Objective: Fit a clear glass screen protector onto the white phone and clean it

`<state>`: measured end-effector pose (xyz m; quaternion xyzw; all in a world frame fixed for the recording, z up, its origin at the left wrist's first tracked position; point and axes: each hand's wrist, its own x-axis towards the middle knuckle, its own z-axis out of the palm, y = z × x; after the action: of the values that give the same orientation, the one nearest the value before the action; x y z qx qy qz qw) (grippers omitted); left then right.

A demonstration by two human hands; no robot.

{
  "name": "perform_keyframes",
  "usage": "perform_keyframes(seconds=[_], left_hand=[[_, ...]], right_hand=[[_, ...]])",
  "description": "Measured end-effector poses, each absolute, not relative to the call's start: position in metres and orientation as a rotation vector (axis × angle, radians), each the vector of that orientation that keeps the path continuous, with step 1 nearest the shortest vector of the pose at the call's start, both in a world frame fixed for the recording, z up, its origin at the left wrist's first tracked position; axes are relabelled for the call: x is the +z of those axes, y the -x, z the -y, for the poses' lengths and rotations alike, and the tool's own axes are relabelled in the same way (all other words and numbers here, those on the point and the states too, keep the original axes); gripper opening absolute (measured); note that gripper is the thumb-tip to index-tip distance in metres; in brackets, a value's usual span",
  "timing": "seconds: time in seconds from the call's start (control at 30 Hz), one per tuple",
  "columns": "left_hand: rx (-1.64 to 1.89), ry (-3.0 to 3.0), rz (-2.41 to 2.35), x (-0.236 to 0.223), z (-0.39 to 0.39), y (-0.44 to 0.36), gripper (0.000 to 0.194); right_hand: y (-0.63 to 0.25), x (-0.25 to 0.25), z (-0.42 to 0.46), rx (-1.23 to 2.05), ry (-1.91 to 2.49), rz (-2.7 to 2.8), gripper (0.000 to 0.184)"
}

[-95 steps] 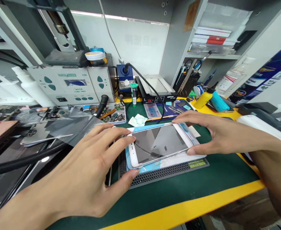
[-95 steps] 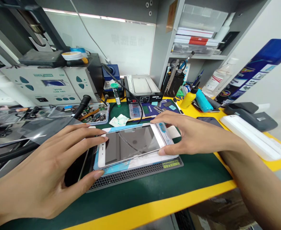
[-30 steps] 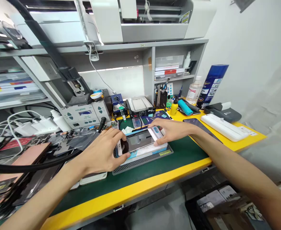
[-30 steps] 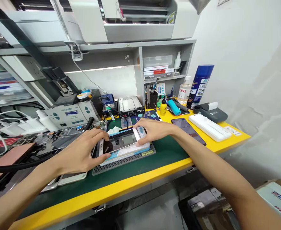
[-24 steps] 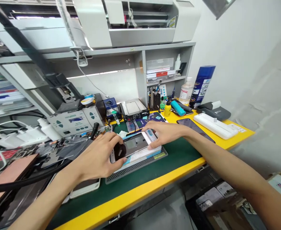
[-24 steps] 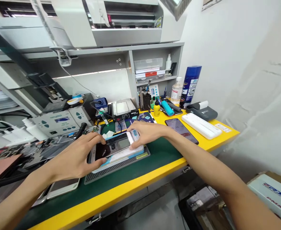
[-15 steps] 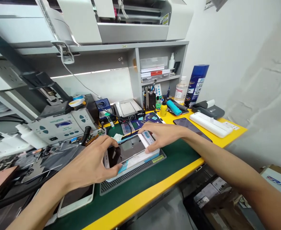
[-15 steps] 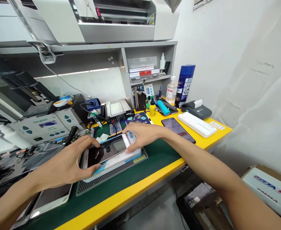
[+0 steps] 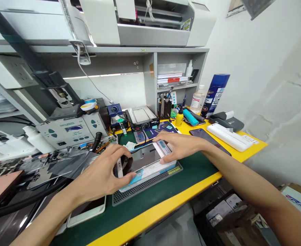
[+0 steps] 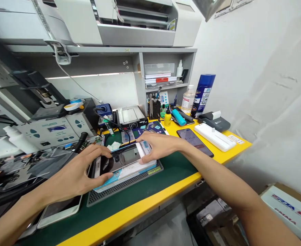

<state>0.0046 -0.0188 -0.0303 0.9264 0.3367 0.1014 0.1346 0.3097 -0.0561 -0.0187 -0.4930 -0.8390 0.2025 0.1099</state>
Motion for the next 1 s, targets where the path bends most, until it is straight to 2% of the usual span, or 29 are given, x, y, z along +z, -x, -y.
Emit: perform_keyframes(seconds=[0.27, 0.47, 0.73, 1.0], left_hand=[[0.389, -2.676, -0.933, -0.030, 0.023, -0.003, 0.047], [0.420, -2.577, -0.975, -0.036, 0.023, -0.001, 0.061], [0.558, -2.467, -0.919, -0.044, 0.021, 0.001, 0.073], [0.461, -2.533, -0.955, -0.037, 0.019, 0.007, 0.077]], right_hand=[[-0.298, -0.027, 0.058, 0.473, 1.256, 2.454, 0.082], [-0.288, -0.029, 0.057, 0.349, 1.216, 2.462, 0.075], [-0.256, -0.005, 0.049, 0.354, 1.220, 2.657, 0.077], [-0.254, -0.017, 0.042, 0.422, 1.208, 2.621, 0.078]])
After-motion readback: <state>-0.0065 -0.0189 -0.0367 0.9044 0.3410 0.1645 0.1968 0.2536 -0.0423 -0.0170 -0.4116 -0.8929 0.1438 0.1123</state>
